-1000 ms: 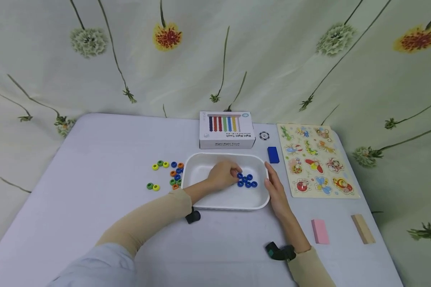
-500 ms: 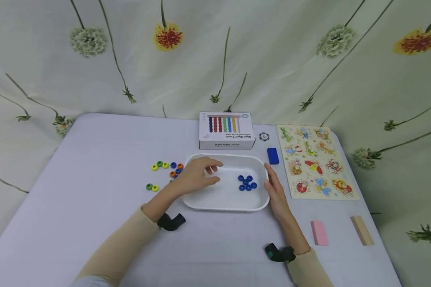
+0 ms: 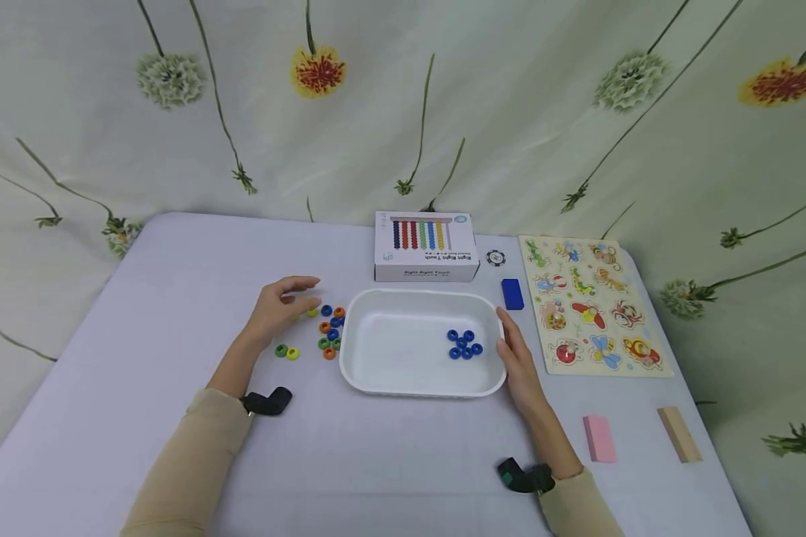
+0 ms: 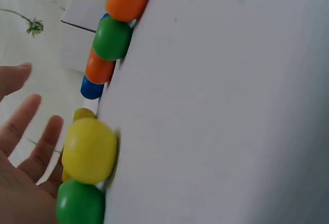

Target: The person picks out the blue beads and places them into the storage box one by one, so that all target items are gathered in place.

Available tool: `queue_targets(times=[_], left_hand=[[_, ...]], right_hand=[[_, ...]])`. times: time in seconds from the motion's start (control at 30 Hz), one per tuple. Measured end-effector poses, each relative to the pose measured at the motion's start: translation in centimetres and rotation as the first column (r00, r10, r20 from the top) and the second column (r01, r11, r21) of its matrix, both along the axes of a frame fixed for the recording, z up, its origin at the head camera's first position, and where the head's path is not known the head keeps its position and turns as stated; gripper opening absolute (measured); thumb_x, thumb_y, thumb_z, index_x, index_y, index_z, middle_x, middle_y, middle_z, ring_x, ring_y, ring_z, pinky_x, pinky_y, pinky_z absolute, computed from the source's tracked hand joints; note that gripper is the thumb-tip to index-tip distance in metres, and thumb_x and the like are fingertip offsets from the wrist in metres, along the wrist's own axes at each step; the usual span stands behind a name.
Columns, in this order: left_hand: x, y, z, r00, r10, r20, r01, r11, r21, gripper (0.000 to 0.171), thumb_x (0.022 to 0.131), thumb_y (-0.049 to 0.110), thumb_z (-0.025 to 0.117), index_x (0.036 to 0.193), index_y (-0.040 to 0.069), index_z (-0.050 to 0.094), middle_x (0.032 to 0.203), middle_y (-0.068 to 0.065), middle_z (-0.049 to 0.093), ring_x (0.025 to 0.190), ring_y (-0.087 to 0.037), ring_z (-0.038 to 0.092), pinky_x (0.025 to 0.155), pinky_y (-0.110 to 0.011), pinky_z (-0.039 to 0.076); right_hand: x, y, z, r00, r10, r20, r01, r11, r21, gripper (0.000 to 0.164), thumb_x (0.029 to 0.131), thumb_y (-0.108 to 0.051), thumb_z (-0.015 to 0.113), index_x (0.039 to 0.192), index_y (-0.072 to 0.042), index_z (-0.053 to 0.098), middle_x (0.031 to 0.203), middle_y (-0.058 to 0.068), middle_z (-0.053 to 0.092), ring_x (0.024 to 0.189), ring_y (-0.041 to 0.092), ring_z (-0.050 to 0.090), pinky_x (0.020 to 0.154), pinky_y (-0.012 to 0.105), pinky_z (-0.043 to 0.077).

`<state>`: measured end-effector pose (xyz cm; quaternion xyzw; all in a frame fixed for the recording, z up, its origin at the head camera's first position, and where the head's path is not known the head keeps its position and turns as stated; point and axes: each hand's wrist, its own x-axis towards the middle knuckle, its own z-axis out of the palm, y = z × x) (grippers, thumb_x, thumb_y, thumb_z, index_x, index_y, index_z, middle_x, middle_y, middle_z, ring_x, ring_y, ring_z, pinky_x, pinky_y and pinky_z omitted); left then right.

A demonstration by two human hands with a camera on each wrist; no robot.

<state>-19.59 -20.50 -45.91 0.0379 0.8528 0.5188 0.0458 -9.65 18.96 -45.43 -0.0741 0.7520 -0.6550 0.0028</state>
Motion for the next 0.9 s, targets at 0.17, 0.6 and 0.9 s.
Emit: queue_targets(times=[0.17, 0.6, 0.9], left_hand=[[0.3, -0.1, -1.6, 0.999, -0.037, 0.020, 0.038, 0.999, -0.019, 0.055, 0.074, 0.038, 0.069, 0.122, 0.019, 0.052, 0.127, -0.003, 0.049, 0.124, -0.022, 0.036, 0.102, -0.047, 0.025], [0.1, 0.8, -2.2, 0.997, -0.046, -0.066, 0.032, 0.980, -0.199, 0.036, 0.075, 0.027, 0.069, 0.108, 0.015, 0.062, 0.119, -0.005, 0.048, 0.117, -0.028, 0.035, 0.097, -0.052, 0.025], [0.3, 1.3, -0.5, 0.998, -0.053, -0.030, 0.040, 0.944, -0.327, 0.027, 0.079, 0.026, 0.066, 0.102, 0.012, 0.065, 0.116, -0.011, 0.051, 0.116, -0.033, 0.038, 0.095, -0.055, 0.027]], right_hand=[[0.0, 0.0, 0.1, 1.000, -0.003, 0.005, 0.003, 1.000, -0.012, 0.048, 0.095, -0.010, 0.029, 0.142, -0.013, 0.019, 0.148, 0.002, 0.016, 0.136, 0.017, 0.012, 0.107, 0.040, 0.016], [0.0, 0.0, 0.1, 1.000, -0.014, 0.008, 0.014, 1.000, -0.006, 0.049, 0.094, -0.010, 0.030, 0.142, -0.013, 0.019, 0.148, 0.001, 0.016, 0.136, 0.017, 0.010, 0.108, 0.041, 0.013], [-0.1, 0.1, -0.2, 1.000, -0.012, 0.013, 0.012, 1.000, -0.001, 0.049, 0.095, -0.010, 0.030, 0.142, -0.014, 0.019, 0.148, 0.002, 0.016, 0.136, 0.019, 0.011, 0.108, 0.043, 0.014]])
